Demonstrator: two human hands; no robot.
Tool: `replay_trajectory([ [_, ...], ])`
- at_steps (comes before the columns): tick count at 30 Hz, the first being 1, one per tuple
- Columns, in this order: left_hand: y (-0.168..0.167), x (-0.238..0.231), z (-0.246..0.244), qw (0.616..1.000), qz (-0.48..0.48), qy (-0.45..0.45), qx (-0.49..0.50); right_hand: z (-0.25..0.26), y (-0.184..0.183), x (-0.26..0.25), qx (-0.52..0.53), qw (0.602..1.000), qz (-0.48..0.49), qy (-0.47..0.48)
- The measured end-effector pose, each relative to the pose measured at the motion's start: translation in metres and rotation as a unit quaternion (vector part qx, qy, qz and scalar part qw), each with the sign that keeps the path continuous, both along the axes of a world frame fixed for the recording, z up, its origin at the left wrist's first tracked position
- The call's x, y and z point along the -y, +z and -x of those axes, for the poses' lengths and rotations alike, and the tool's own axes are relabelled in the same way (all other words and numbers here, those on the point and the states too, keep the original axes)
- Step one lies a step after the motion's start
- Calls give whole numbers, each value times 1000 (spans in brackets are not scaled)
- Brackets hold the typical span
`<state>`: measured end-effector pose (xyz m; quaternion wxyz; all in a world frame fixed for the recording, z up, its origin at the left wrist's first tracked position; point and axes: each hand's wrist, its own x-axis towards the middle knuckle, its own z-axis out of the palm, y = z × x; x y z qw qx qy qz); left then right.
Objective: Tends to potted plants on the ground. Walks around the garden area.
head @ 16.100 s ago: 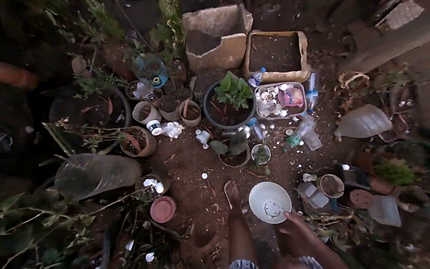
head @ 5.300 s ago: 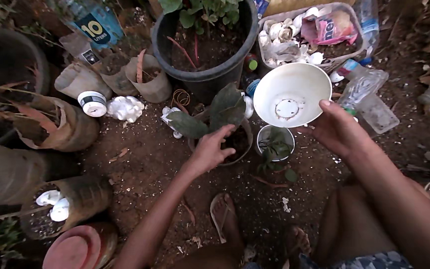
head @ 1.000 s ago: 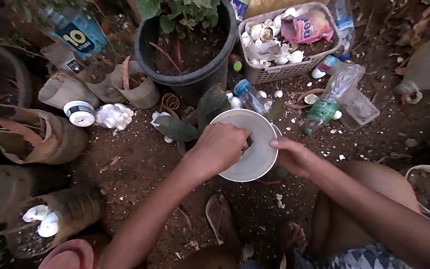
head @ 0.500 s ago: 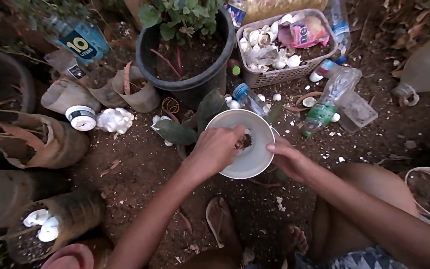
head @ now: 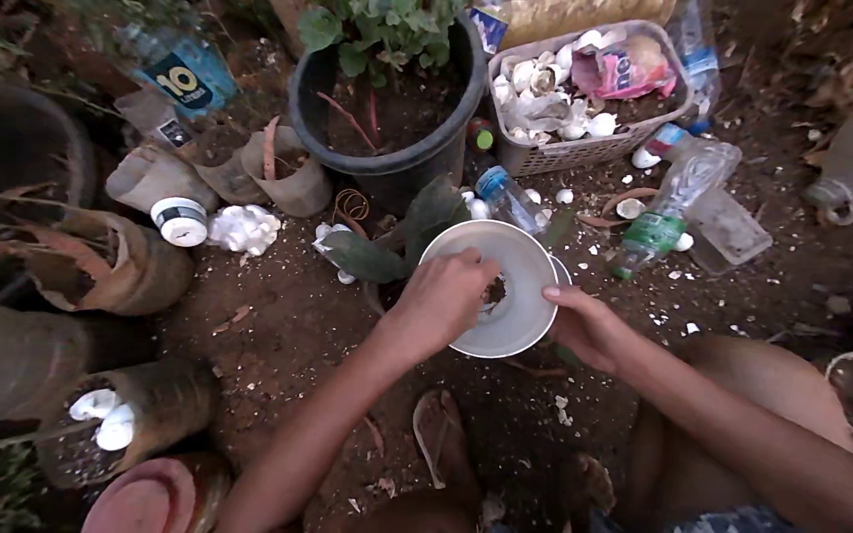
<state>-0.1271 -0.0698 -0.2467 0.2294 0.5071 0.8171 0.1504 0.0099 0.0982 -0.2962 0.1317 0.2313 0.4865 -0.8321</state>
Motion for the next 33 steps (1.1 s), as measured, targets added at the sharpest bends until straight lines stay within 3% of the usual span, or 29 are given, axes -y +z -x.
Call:
replay_trajectory([
  [6, 12, 24, -6, 999, 37, 15, -5, 1, 1, 19, 20, 999, 20, 21],
  [13, 32, 70, -11, 989, 106, 85, 62, 7, -2, 57, 7, 995, 49, 83],
  [18, 31, 106, -29, 984, 70, 161, 36, 6, -12, 91, 26, 989, 62, 132],
  [23, 5, 138, -50, 969, 29, 244, 34, 4, -28, 122, 50, 979, 64, 186],
  [29, -33, 166, -69, 956, 20, 279, 89, 1, -77, 153, 116, 960, 42, 253],
  [33, -78, 177, -74, 957, 43, 261, 120, 4, -113, 170, 137, 951, 9, 277],
])
